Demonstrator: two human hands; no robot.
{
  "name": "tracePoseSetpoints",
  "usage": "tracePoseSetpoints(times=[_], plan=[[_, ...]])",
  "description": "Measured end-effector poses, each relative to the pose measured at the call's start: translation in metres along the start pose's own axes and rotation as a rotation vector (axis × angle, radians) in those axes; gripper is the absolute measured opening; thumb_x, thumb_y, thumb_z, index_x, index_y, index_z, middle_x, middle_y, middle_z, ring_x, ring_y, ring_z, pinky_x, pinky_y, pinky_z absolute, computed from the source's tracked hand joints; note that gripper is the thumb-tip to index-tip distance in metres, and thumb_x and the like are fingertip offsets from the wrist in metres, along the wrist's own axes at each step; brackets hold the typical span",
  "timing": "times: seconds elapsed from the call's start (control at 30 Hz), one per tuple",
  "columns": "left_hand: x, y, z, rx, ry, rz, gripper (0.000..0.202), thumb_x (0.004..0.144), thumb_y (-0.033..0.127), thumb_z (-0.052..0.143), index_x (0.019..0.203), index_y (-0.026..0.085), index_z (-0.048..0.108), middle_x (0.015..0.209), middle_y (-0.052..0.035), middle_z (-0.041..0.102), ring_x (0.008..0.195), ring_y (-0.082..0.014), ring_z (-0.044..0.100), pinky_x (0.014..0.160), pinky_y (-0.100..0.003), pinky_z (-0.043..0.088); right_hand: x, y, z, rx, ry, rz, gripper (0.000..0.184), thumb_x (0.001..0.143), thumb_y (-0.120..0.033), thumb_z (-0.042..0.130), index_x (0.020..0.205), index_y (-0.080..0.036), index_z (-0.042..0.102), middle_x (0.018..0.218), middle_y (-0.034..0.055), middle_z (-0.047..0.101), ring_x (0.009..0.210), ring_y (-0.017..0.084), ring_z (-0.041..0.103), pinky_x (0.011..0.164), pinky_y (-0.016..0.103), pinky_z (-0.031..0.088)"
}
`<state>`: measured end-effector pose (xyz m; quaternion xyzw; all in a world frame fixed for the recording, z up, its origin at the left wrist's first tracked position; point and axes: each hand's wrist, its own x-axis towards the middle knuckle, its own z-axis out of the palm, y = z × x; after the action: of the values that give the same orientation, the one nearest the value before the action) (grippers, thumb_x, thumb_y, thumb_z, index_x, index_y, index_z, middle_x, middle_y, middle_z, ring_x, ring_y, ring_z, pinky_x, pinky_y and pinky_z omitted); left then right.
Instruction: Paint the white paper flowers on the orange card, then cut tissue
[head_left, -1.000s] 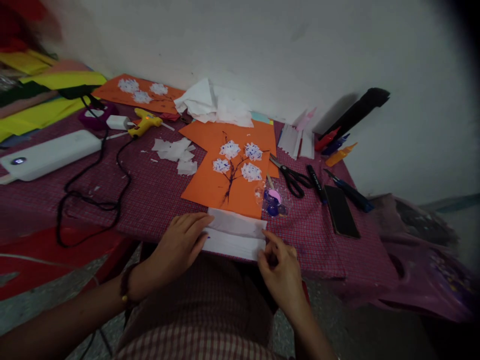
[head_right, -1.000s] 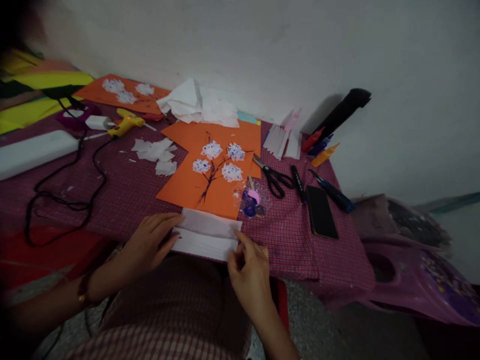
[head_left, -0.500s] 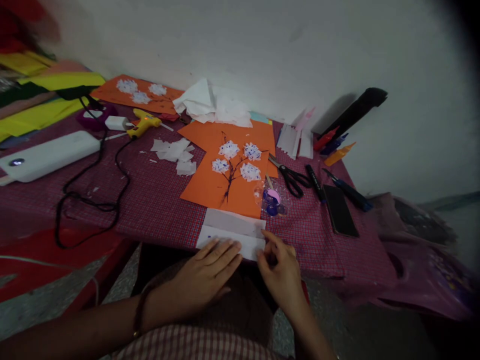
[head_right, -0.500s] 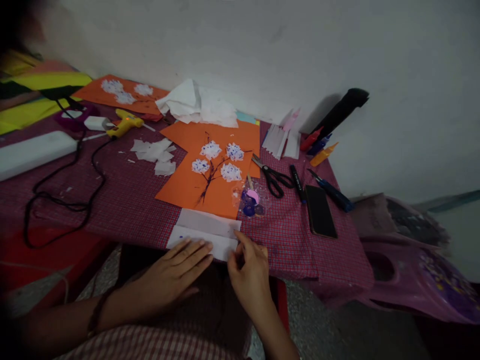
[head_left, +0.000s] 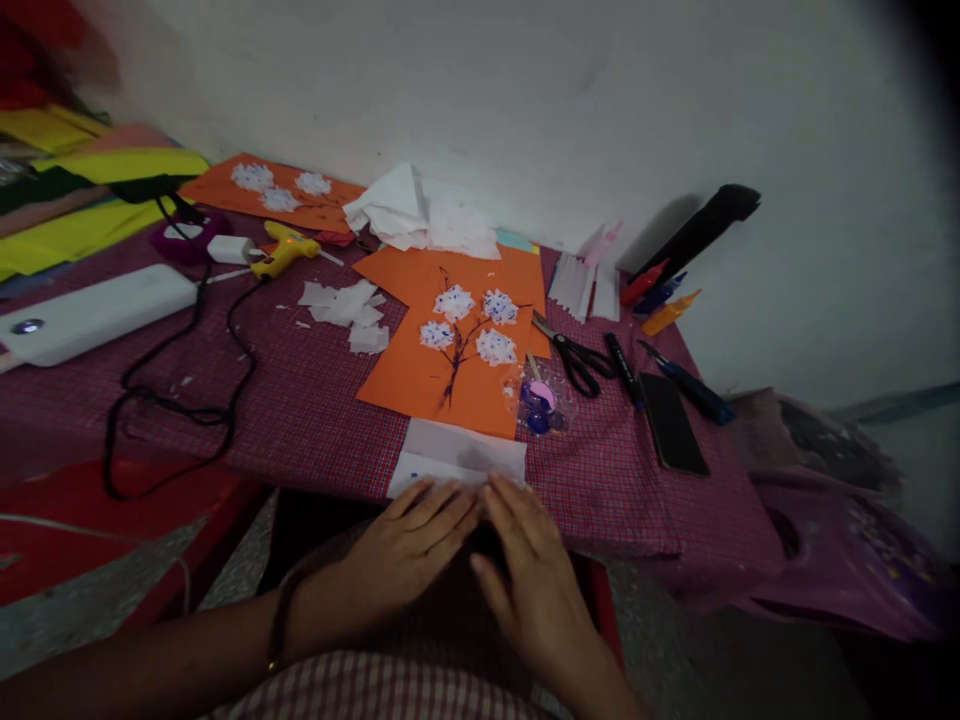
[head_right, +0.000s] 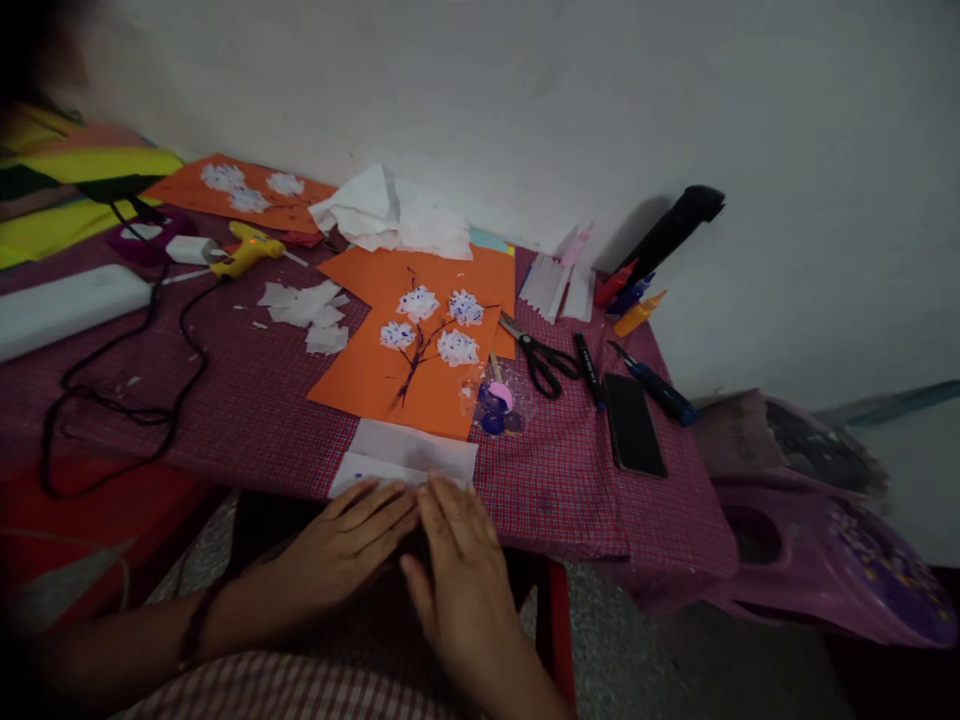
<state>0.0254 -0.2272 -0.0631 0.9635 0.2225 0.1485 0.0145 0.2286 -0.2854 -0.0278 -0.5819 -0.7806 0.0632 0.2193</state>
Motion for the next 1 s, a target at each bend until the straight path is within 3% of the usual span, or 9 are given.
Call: tracePoseSetpoints(times=[0.07,0.2,0.4,0.53,0.7,0.8,0.87,1.0], plan=[[0.002,0.001,-0.003,0.0,-0.009,0.004,0.042,0.098,0.02,0.039,0.139,0.013,0.046,0.135,-0.0107,0.061,0.132,-0.0258,0.047,0.112,-0.045,0.031,-0.002,-0.005,0.01,-0.029,-0.051,-0.068,0.065,0.083,-0.014,0.056,0.146,-0.013,0.039,0.148,0.0155,0.047,0.137,0.03,0.042,0.105,0.051,0.046],[0.007,-0.002,-0.016,-0.065,-0.009,-0.025,0.041,0.096,0.024,0.046,0.135,0.012,0.049,0.133,-0.0119,0.061,0.125,-0.026,0.053,0.107,-0.043,0.038,-0.005,-0.002,0.024,-0.081,-0.055,-0.071,0.065,0.081,-0.007,0.052,0.145,-0.01,0.038,0.149,0.0174,0.045,0.138,0.03,0.041,0.105,0.053,0.045],[0.008,-0.032,-0.039,-0.139,0.015,-0.146,0.032,0.089,0.017,0.053,0.121,0.013,0.057,0.122,-0.0131,0.065,0.114,-0.0256,0.058,0.1,-0.042,0.046,-0.001,0.004,0.018,-0.003,-0.037,-0.007,0.057,0.085,-0.007,0.052,0.14,-0.016,0.043,0.141,0.0131,0.055,0.13,0.027,0.049,0.102,0.05,0.045],[0.004,-0.05,-0.04,-0.136,0.001,-0.146,0.026,0.088,0.01,0.05,0.111,0.016,0.063,0.118,-0.0109,0.067,0.11,-0.0241,0.061,0.097,-0.041,0.048,0.007,0.005,0.015,0.07,-0.012,0.061,0.05,0.085,-0.01,0.058,0.133,-0.018,0.049,0.131,0.0115,0.061,0.119,0.027,0.055,0.097,0.048,0.046],[0.007,-0.057,-0.041,-0.21,0.024,-0.163,0.025,0.09,0.008,0.044,0.101,0.016,0.065,0.108,-0.0099,0.07,0.103,-0.023,0.062,0.092,-0.039,0.048,0.018,0.007,0.013,0.162,0.045,0.092,0.043,0.084,-0.013,0.062,0.125,-0.021,0.056,0.12,0.0098,0.065,0.108,0.027,0.058,0.092,0.047,0.045],[0.02,-0.059,-0.053,-0.434,-0.003,-0.303,0.024,0.094,0.015,0.039,0.092,0.017,0.063,0.092,-0.0066,0.069,0.088,-0.0203,0.063,0.082,-0.034,0.048,0.029,0.011,0.006,0.272,0.083,0.112,0.024,0.085,-0.014,0.059,0.107,-0.022,0.064,0.106,0.0071,0.069,0.099,0.025,0.06,0.087,0.042,0.044],[0.033,-0.062,-0.065,-0.668,-0.008,-0.431,0.023,0.094,0.023,0.039,0.085,0.017,0.06,0.078,-0.002,0.063,0.072,-0.016,0.059,0.068,-0.028,0.046,0.038,0.014,-0.003,0.405,0.089,0.186,0.009,0.086,-0.017,0.057,0.087,-0.021,0.065,0.086,0.0037,0.069,0.083,0.022,0.061,0.075,0.034,0.046],[0.054,-0.07,-0.084,-1.135,-0.006,-0.686,0.025,0.087,0.04,0.045,0.077,0.018,0.051,0.064,0.0054,0.045,0.055,-0.0106,0.043,0.051,-0.021,0.035,0.053,0.021,-0.023,0.711,0.001,0.404,0.016,0.087,-0.03,0.055,0.074,-0.021,0.057,0.061,-0.0035,0.054,0.054,0.013,0.051,0.049,0.022,0.036]])
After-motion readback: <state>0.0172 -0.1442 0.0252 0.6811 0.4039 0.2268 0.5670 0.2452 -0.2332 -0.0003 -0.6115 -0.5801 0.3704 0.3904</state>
